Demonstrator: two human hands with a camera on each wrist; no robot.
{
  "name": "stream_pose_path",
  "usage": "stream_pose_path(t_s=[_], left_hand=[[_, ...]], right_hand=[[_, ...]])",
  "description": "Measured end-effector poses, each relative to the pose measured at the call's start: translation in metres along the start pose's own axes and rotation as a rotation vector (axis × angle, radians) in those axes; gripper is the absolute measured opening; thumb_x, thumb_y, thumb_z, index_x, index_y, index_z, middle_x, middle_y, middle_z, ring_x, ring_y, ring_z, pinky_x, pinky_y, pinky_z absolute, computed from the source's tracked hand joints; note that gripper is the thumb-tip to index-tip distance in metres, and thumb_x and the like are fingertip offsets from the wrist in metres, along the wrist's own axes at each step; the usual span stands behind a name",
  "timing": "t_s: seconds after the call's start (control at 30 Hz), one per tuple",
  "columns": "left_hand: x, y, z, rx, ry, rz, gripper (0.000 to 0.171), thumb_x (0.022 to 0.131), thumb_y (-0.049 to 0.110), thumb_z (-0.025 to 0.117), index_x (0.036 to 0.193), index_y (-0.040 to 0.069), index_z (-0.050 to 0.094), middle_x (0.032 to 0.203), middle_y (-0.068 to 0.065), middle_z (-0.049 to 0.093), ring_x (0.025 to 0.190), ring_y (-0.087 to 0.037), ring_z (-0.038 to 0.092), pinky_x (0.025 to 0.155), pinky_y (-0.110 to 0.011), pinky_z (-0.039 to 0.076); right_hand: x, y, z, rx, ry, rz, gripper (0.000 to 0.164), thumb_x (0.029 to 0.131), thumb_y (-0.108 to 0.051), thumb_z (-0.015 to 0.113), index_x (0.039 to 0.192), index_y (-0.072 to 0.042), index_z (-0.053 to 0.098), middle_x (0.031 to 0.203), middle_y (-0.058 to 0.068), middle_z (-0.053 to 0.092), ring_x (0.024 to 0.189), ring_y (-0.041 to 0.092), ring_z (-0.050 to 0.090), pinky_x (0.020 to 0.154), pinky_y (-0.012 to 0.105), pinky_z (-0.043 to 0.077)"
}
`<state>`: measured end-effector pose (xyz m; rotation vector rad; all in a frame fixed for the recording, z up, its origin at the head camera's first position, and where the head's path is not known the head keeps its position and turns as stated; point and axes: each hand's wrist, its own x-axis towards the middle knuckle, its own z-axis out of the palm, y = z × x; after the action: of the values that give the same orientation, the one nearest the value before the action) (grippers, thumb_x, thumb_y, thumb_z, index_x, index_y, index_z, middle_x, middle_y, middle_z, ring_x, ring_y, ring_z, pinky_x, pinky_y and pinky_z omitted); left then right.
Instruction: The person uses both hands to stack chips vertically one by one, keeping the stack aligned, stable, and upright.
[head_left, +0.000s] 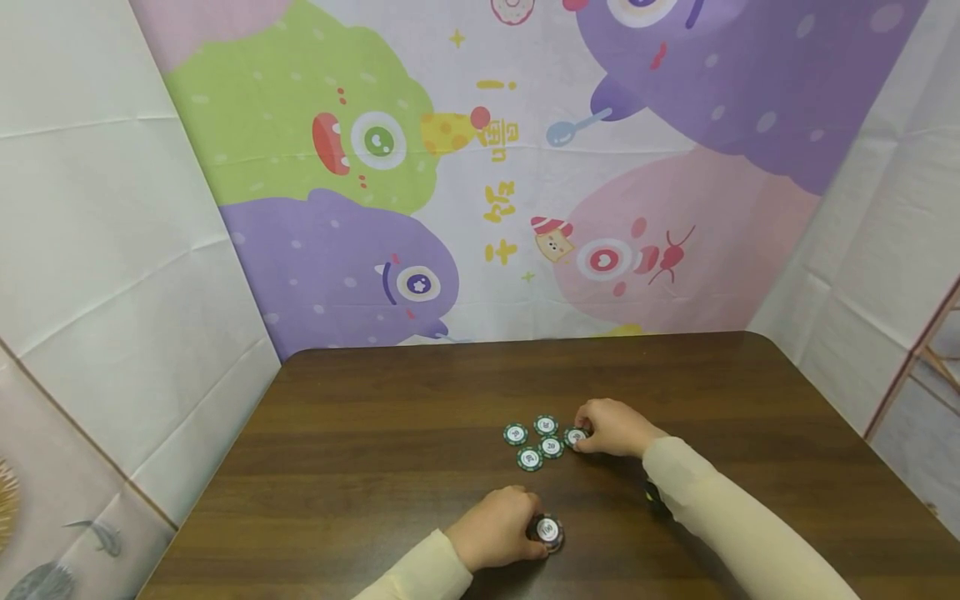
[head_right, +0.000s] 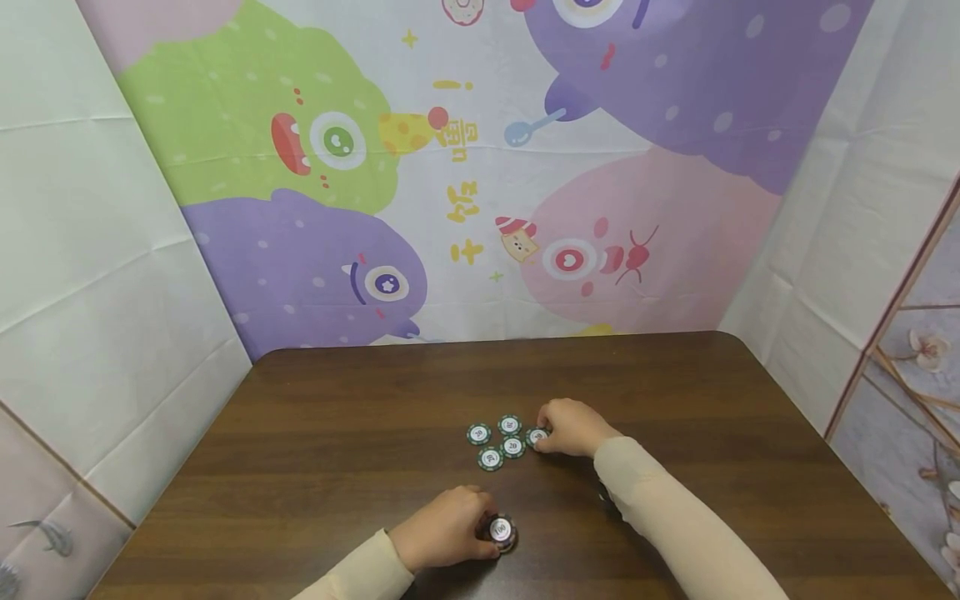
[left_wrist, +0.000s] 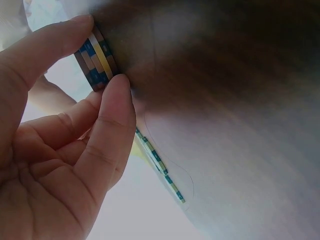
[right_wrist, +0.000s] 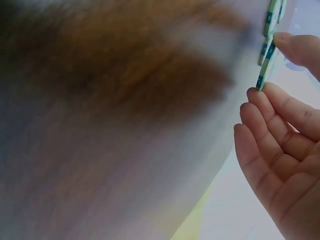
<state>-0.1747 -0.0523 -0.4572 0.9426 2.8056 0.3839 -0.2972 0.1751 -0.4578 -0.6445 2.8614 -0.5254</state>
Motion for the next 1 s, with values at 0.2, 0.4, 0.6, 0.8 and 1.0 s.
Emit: stream_pose_path(t_s=[0.2, 0.4, 0.6, 0.8, 1.0], left_hand=[[0.0, 0.0, 0.001, 0.004, -0.002, 0.001, 0.029, 0.073, 0.03, 0.085, 0.091, 0.012, 0.071, 0.08, 0.007, 0.064, 0.07, 0.0, 0.053, 0.062, -0.016, 0.045], [0.0, 0.0, 0.0, 0.008, 0.001, 0.001, 0.028, 0.073, 0.03, 0.085, 0.089, 0.013, 0.07, 0.079, 0.008, 0.063, 0.069, 0.0, 0.052, 0.061, -0.016, 0.044], [0.0, 0.0, 0.0, 0.012, 0.012, 0.01, 0.027, 0.072, 0.03, 0.085, 0.087, 0.013, 0.07, 0.077, 0.009, 0.062, 0.068, 0.001, 0.05, 0.06, -0.016, 0.043], [0.001, 0.0, 0.001, 0.0, 0.006, 0.011, 0.026, 0.072, 0.029, 0.086, 0.087, 0.013, 0.071, 0.077, 0.009, 0.062, 0.067, 0.002, 0.049, 0.06, -0.015, 0.043], [0.001, 0.0, 0.0, -0.004, 0.003, 0.011, 0.026, 0.072, 0.029, 0.086, 0.086, 0.014, 0.071, 0.076, 0.01, 0.062, 0.067, 0.002, 0.049, 0.06, -0.015, 0.043]], right_hand=[[-0.009, -0.006, -0.004, 0.008, 0.012, -0.029, 0.03, 0.08, -0.029, 0.079, 0.101, -0.009, 0.071, 0.095, 0.0, 0.068, 0.086, 0.014, 0.062, 0.079, 0.039, 0.053], [-0.024, -0.016, -0.008, 0.004, 0.048, -0.101, 0.03, 0.08, -0.03, 0.079, 0.101, -0.011, 0.07, 0.096, -0.003, 0.066, 0.086, 0.011, 0.061, 0.077, 0.035, 0.053], [-0.04, -0.026, -0.011, -0.027, 0.067, -0.19, 0.03, 0.081, -0.032, 0.078, 0.101, -0.012, 0.069, 0.093, -0.006, 0.063, 0.081, 0.007, 0.056, 0.071, 0.03, 0.05], [-0.052, -0.036, -0.008, -0.012, 0.063, -0.264, 0.028, 0.081, -0.032, 0.078, 0.1, -0.014, 0.069, 0.091, -0.009, 0.06, 0.078, 0.004, 0.053, 0.068, 0.023, 0.048], [-0.064, -0.048, -0.001, -0.005, 0.042, -0.338, 0.027, 0.081, -0.031, 0.078, 0.099, -0.014, 0.069, 0.09, -0.01, 0.06, 0.076, 0.001, 0.051, 0.066, 0.019, 0.047]])
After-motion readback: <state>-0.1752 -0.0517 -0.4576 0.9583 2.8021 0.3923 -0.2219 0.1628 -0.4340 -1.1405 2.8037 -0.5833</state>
